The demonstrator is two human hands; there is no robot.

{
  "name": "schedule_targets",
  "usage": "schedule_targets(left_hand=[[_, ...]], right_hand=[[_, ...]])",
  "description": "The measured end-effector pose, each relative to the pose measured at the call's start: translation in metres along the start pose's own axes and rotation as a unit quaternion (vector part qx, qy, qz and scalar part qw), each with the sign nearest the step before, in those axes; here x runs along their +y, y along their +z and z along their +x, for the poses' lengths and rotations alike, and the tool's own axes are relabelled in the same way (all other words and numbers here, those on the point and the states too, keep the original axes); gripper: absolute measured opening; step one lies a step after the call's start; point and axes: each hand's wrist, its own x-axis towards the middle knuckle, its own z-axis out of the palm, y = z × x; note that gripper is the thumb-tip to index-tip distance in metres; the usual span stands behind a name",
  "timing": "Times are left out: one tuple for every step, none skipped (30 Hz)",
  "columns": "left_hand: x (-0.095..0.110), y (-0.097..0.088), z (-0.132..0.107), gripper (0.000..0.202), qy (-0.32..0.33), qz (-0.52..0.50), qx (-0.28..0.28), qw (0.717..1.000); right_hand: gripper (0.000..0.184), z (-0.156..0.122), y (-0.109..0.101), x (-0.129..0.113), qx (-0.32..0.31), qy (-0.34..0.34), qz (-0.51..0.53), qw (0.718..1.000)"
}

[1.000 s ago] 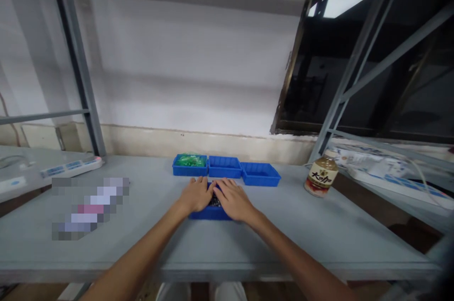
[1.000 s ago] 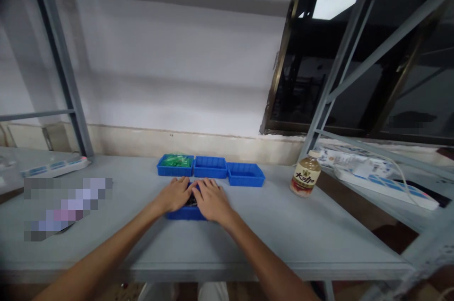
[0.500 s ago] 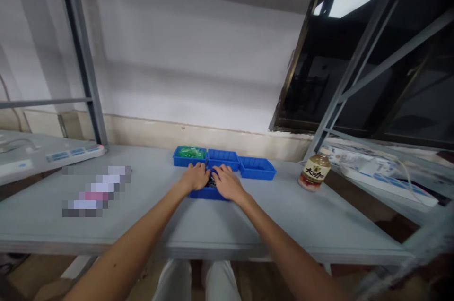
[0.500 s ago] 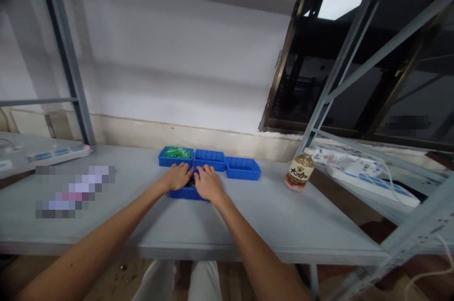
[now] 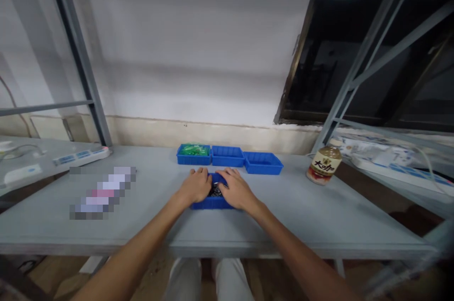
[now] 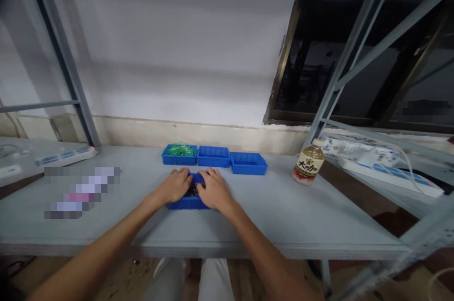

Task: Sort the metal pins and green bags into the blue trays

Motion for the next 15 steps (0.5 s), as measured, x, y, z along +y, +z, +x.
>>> schedule_targets(left_hand=[[-0.001,0.0,0.001,0.041,-0.003,-0.002,-0.001,1.0],[-0.002,-0.001,0.003,0.04,-0.011,-0.002,-0.001,1.0],[-0.002,-0.002,0.006,0.039,-0.016,-0.002,0.0,1.0],[-0.002,-0.002,0.007,0.039,-0.018,-0.001,0.0,1.0],[-0.002,-0.003,0.007,0.038,-0.018,0.001,0.001,1.0],[-0.001,-0.003,0.005,0.038,-0.015,0.004,0.001,1.0],[0.0,-0.003,0.002,0.037,-0.007,0.006,-0.001,1.0],[0.002,-0.003,-0.001,0.037,-0.002,0.009,-0.003,1.0],[0.003,-0.002,-0.003,0.037,0.001,0.011,-0.003,1.0],[0.003,-0.002,-0.004,0.037,0.002,0.011,-0.007,1.0],[0.004,-0.002,-0.003,0.036,0.003,0.011,-0.011,1.0],[0.003,-0.002,-0.001,0.035,-0.002,0.012,-0.013,1.0],[0.003,-0.002,0.001,0.036,-0.009,0.012,-0.012,1.0],[0.002,-0.002,0.003,0.036,-0.013,0.012,-0.012,1.0],[0.003,-0.002,0.003,0.037,-0.014,0.013,-0.011,1.0]], right_hand=[[0.044,0.001,0.0,0.0,-0.004,0.016,-0.001,1.0],[0.045,0.002,-0.001,-0.001,-0.009,0.043,-0.007,0.999],[0.045,0.004,-0.001,-0.001,-0.017,0.059,-0.009,0.998],[0.046,0.005,-0.002,-0.002,-0.016,0.063,-0.01,0.998],[0.047,0.005,-0.002,-0.003,-0.015,0.064,-0.011,0.998],[0.047,0.003,-0.002,-0.003,-0.013,0.061,-0.012,0.998],[0.047,0.0,-0.002,-0.003,-0.012,0.051,-0.013,0.999],[0.046,-0.002,-0.003,-0.004,-0.005,0.037,-0.011,0.999],[0.046,-0.005,-0.003,-0.004,-0.001,0.019,-0.005,1.0],[0.045,-0.006,-0.003,-0.004,-0.006,0.013,0.0,1.0],[0.045,-0.006,-0.004,-0.004,-0.013,0.019,-0.001,1.0],[0.046,-0.005,-0.005,-0.005,-0.02,0.035,-0.009,0.999],[0.047,-0.003,-0.006,-0.005,-0.023,0.054,-0.015,0.998],[0.047,-0.002,-0.007,-0.005,-0.027,0.065,-0.016,0.997],[0.047,-0.001,-0.008,-0.005,-0.024,0.069,-0.017,0.997]])
